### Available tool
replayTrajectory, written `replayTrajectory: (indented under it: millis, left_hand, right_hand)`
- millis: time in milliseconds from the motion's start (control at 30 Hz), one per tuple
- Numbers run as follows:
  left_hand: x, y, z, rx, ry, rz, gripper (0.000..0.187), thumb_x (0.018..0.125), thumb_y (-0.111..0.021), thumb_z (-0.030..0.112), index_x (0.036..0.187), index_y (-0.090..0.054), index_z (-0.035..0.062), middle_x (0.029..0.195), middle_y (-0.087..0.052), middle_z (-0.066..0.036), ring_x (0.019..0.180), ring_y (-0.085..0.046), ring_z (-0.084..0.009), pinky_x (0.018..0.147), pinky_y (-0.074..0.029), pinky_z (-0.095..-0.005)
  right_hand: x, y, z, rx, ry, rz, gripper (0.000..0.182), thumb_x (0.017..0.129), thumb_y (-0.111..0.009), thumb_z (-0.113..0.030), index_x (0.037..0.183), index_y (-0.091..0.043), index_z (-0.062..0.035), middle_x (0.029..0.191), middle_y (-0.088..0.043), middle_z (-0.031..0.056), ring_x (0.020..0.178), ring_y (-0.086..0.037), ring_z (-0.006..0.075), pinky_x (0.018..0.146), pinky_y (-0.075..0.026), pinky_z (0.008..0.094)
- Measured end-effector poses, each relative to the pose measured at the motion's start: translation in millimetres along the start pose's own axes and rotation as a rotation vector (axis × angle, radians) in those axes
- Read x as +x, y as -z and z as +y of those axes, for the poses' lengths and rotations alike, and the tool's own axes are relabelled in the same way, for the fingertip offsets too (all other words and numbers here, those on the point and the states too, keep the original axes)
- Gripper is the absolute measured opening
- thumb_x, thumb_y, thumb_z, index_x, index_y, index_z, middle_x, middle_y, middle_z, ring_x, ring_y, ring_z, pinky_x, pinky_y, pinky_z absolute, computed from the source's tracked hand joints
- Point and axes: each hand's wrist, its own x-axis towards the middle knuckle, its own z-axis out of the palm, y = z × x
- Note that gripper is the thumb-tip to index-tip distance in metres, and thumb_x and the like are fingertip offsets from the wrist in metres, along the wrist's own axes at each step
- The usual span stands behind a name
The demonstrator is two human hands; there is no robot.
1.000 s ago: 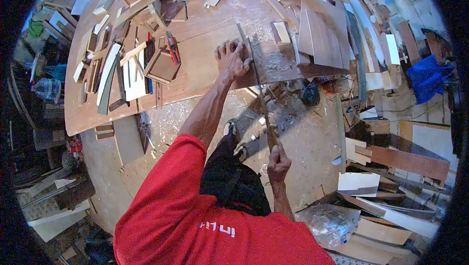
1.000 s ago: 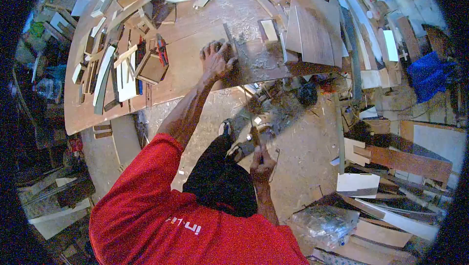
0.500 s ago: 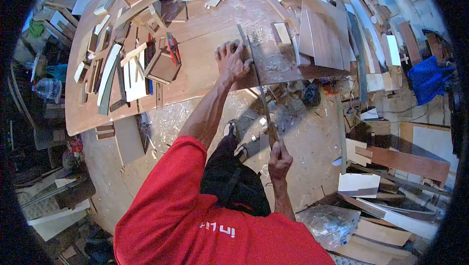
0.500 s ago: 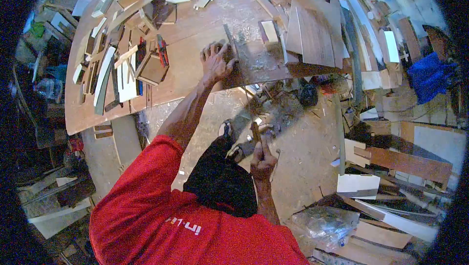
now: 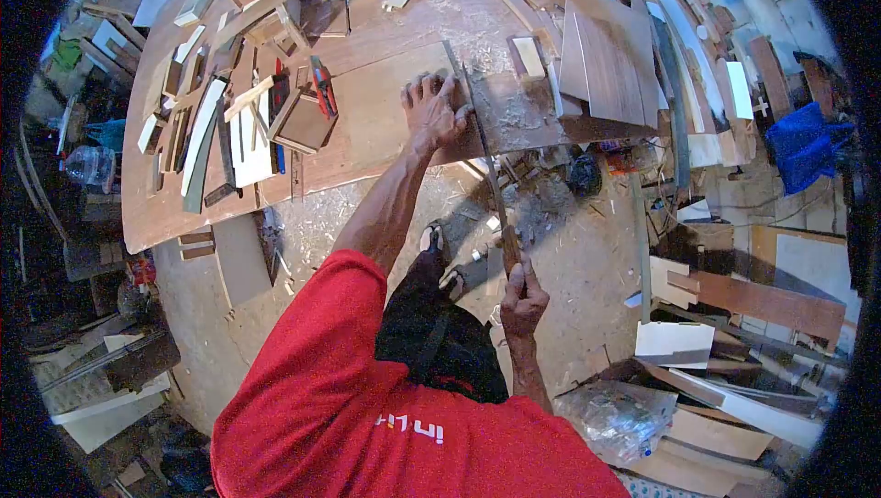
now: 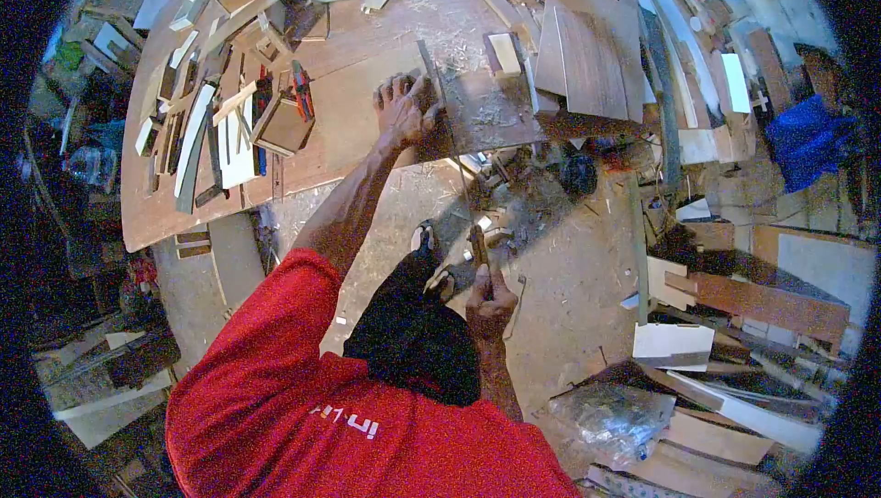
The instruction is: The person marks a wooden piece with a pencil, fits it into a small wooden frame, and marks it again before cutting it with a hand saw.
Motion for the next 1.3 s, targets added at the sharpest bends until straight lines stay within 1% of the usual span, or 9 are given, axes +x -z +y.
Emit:
replayTrajectory:
  millis: [167, 233, 433, 667, 833, 867, 933, 1033, 1300]
  left_hand:
    - [2, -6, -5, -0.01, -0.022, 0.062, 0.07, 0.075, -0.061, 0.052, 0.138, -0.044, 0.0261, 0.133, -0.04, -0.012, 0.126, -0.03, -0.0354, 0.106, -0.019, -0.0536]
    - [3, -5, -3, -0.075, -0.036, 0.101, 0.069, 0.075, -0.062, 0.052, 0.136, -0.046, 0.0249, 0.133, -0.04, -0.011, 0.127, -0.031, -0.0342, 0.106, -0.019, -0.0538]
    - [0, -2, -6, 0.003, -0.103, 0.08, 0.068, 0.078, -0.06, 0.053, 0.135, -0.045, 0.0191, 0.132, -0.042, -0.012, 0.128, -0.031, -0.0346, 0.106, -0.019, -0.0521]
    - [2, -9, -14, -0.128, -0.174, 0.035, 0.072, 0.079, -0.061, 0.05, 0.137, -0.042, 0.013, 0.136, -0.037, -0.016, 0.132, -0.026, -0.0385, 0.107, -0.015, -0.0593]
    - [1, -7, -17, -0.045, -0.238, 0.101, 0.065, 0.079, -0.061, 0.043, 0.135, -0.044, 0.0132, 0.134, -0.042, -0.014, 0.129, -0.031, -0.0344, 0.105, -0.019, -0.0538]
    - [2, -6, -17, -0.045, -0.244, 0.101, 0.065, 0.079, -0.061, 0.043, 0.135, -0.044, 0.0132, 0.134, -0.042, -0.014, 0.129, -0.031, -0.0344, 0.105, -0.019, -0.0538]
    - [2, -5, -18, -0.078, -0.239, 0.019, 0.065, 0.079, -0.061, 0.039, 0.137, -0.044, 0.0161, 0.134, -0.041, -0.015, 0.129, -0.031, -0.0352, 0.105, -0.019, -0.0546]
    - [-2, -6, -19, 0.051, -0.249, 0.065, 0.068, 0.078, -0.062, 0.036, 0.141, -0.04, 0.0203, 0.137, -0.039, -0.014, 0.131, -0.029, -0.0358, 0.106, -0.018, -0.0557]
    - [-10, -1, -6, -0.043, -0.061, -0.031, 0.063, 0.082, -0.06, 0.041, 0.141, -0.04, 0.0287, 0.146, -0.033, -0.009, 0.14, -0.019, -0.0367, 0.11, -0.011, -0.0622]
  right_hand:
    - [-15, 6, -2, -0.042, -0.031, -0.02, 0.037, 0.094, -0.052, -0.021, 0.118, -0.06, 0.0063, 0.06, -0.054, 0.0119, 0.053, -0.043, 0.0095, 0.047, -0.037, 0.0288]
    - [4, -6, -1, -0.044, 0.077, 0.043, 0.034, 0.09, -0.06, -0.021, 0.115, -0.064, 0.0025, 0.064, -0.063, 0.018, 0.048, -0.053, 0.0154, 0.045, -0.039, 0.0324]
    - [11, -13, -22, -0.032, 0.096, 0.029, 0.033, 0.09, -0.057, -0.013, 0.118, -0.061, 0.0032, 0.056, -0.056, 0.0151, 0.046, -0.056, 0.0198, 0.045, -0.041, 0.0335]
    - [16, 12, -33, 0.05, -0.099, -0.205, 0.042, 0.091, -0.054, -0.018, 0.124, -0.054, 0.0068, 0.092, -0.065, 0.022, 0.083, -0.066, 0.0235, 0.073, -0.051, 0.0339]
    - [6, 16, -12, 0.175, 0.108, -0.321, 0.054, 0.084, -0.059, -0.012, 0.134, -0.044, 0.0019, 0.111, -0.061, 0.0213, 0.095, -0.064, 0.0256, 0.082, -0.05, 0.033]
    - [7, 12, -5, 0.177, 0.107, -0.315, 0.054, 0.084, -0.059, -0.012, 0.134, -0.044, 0.0019, 0.111, -0.061, 0.0213, 0.095, -0.064, 0.0256, 0.082, -0.05, 0.033]
    - [12, 3, -4, 0.118, 0.282, -0.166, 0.054, 0.084, -0.057, -0.011, 0.135, -0.045, -0.0026, 0.08, -0.065, 0.0134, 0.06, -0.062, 0.0216, 0.061, -0.052, 0.0346]
    - [11, -2, 1, 0.058, 0.147, -0.221, 0.051, 0.083, -0.059, -0.01, 0.131, -0.046, 0.0033, 0.102, -0.065, 0.0227, 0.088, -0.067, 0.0289, 0.075, -0.052, 0.0357]
    - [-14, 14, -7, 0.053, 0.144, -0.192, 0.046, 0.085, -0.058, -0.013, 0.127, -0.051, 0.0044, 0.095, -0.067, 0.0231, 0.074, -0.069, 0.0291, 0.066, -0.053, 0.036]
